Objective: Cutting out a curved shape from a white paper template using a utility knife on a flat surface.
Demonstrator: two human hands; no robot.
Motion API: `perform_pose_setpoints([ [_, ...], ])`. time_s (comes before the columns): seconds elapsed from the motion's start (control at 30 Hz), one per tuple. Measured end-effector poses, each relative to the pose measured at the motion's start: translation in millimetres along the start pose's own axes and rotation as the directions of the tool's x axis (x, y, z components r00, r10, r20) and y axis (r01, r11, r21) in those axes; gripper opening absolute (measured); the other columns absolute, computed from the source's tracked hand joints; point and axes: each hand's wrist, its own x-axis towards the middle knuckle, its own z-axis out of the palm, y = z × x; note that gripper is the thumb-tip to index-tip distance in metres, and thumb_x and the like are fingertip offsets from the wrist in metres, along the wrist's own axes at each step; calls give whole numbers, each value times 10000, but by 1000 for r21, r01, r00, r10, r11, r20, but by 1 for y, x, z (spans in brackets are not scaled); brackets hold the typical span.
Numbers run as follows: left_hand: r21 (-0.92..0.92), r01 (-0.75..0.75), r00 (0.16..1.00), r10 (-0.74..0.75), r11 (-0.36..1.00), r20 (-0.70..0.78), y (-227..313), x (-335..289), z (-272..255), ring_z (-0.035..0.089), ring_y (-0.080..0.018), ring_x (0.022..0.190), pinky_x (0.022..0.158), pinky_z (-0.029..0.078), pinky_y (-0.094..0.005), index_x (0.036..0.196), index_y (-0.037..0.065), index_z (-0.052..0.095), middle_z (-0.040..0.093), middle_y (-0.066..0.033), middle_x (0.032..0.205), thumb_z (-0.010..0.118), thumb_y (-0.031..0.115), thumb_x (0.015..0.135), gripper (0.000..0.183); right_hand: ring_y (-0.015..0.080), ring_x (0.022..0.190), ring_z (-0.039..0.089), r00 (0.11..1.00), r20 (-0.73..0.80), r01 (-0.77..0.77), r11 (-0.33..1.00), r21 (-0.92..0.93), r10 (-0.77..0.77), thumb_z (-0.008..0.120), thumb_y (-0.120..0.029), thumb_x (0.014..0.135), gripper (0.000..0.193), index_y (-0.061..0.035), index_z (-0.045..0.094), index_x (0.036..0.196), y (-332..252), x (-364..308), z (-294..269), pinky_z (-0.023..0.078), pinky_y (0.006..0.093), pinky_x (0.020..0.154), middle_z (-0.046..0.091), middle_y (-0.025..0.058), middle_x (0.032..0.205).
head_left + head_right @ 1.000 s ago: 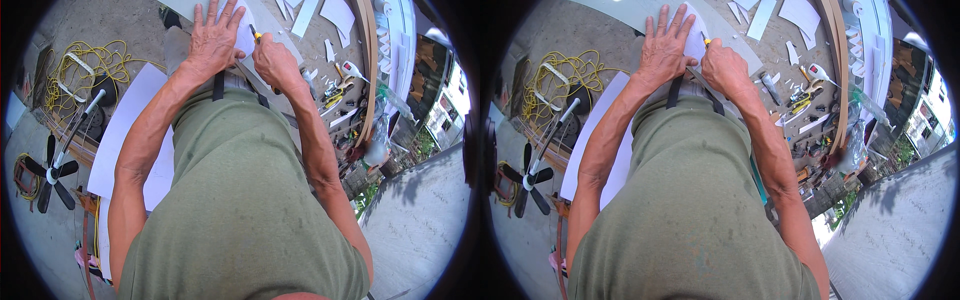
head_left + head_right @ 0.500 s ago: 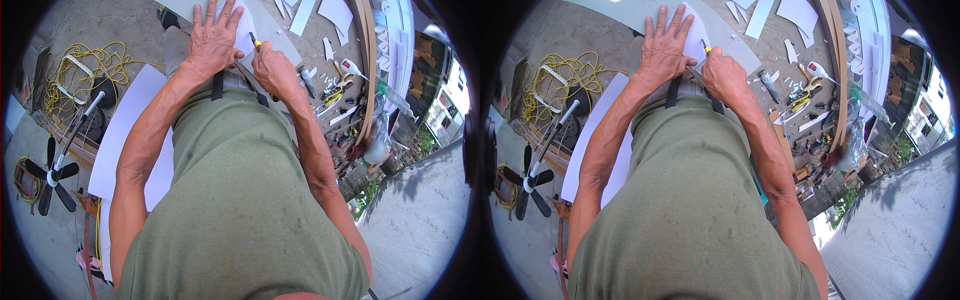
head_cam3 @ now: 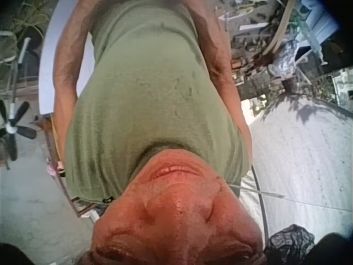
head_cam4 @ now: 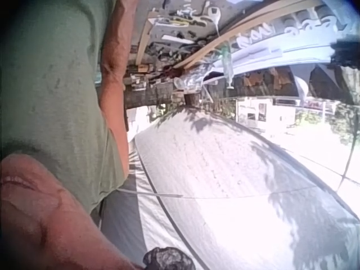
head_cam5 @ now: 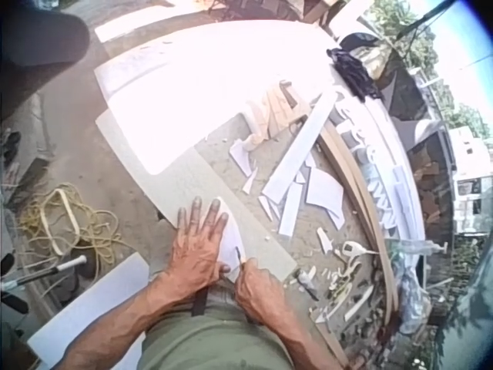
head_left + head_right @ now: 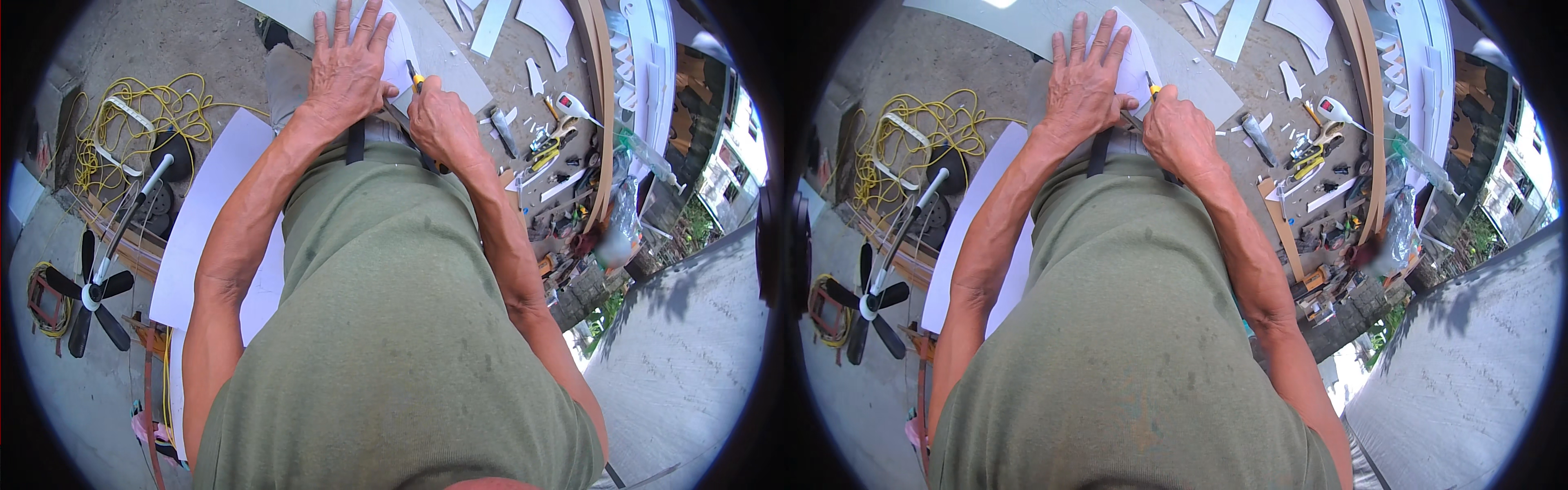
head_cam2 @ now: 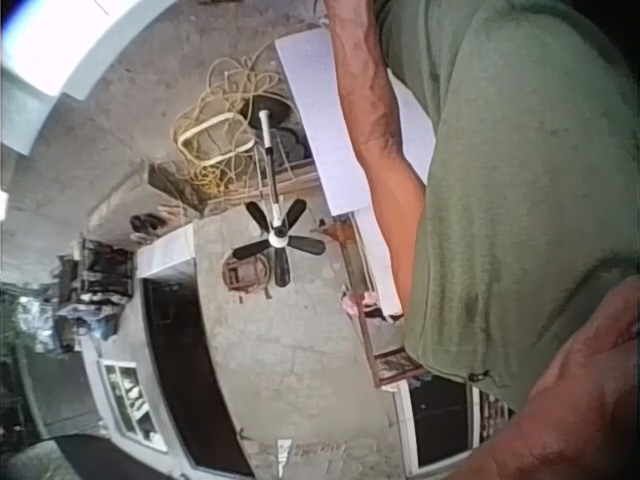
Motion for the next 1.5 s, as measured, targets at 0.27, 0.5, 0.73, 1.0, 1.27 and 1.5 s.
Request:
perform_pose_setpoints([
  [0.27,-61,-2,996,-3,998,-85,5,-1,10,179,-490,1542,1239,185,-608,1560,56,409,281,-178,1673,897,486,654,1115,490,828,701,995,51,98,976,-194,-90,498,-196,969,256,49,562,1011,11,6,-30,535,572,755,704,307,857],
  [0.5,10,-180,983,181,984,-29,-8,10,4,200,-341,1570,1274,147,-566,1543,264,484,313,-9,1683,784,484,792,838,478,778,681,972,84,233,917,-323,-218,459,-277,1046,284,2,513,1052,32,23,-44,513,581,710,690,269,804],
  [0.73,-84,-213,975,205,973,-89,-14,9,11,216,-280,1572,1285,114,-559,1522,345,509,360,35,1661,728,487,849,722,497,770,668,979,39,204,960,-193,-201,463,-284,1055,295,9,468,1020,39,21,-23,497,598,706,668,297,776],
  [1.0,-56,-189,981,186,980,-50,-10,9,5,226,-278,1569,1284,124,-564,1508,355,525,368,48,1656,732,501,836,718,485,709,662,982,14,191,970,-154,-191,481,-267,1051,272,-4,457,985,40,14,-18,498,594,663,660,283,737],
  [1.27,-39,-195,979,193,980,-58,-11,10,5,233,-277,1567,1281,134,-569,1502,363,531,372,49,1654,727,517,829,717,492,747,694,990,30,143,979,-144,-141,489,-188,994,218,27,510,964,34,4,-18,530,581,697,688,305,774],
  [1.5,-29,-183,982,182,983,-52,-9,10,5,232,-274,1567,1282,139,-563,1498,365,535,373,56,1653,728,514,831,710,503,755,693,993,7,114,985,-127,-114,495,-197,992,227,28,512,975,35,1,-14,527,592,719,687,307,769],
])
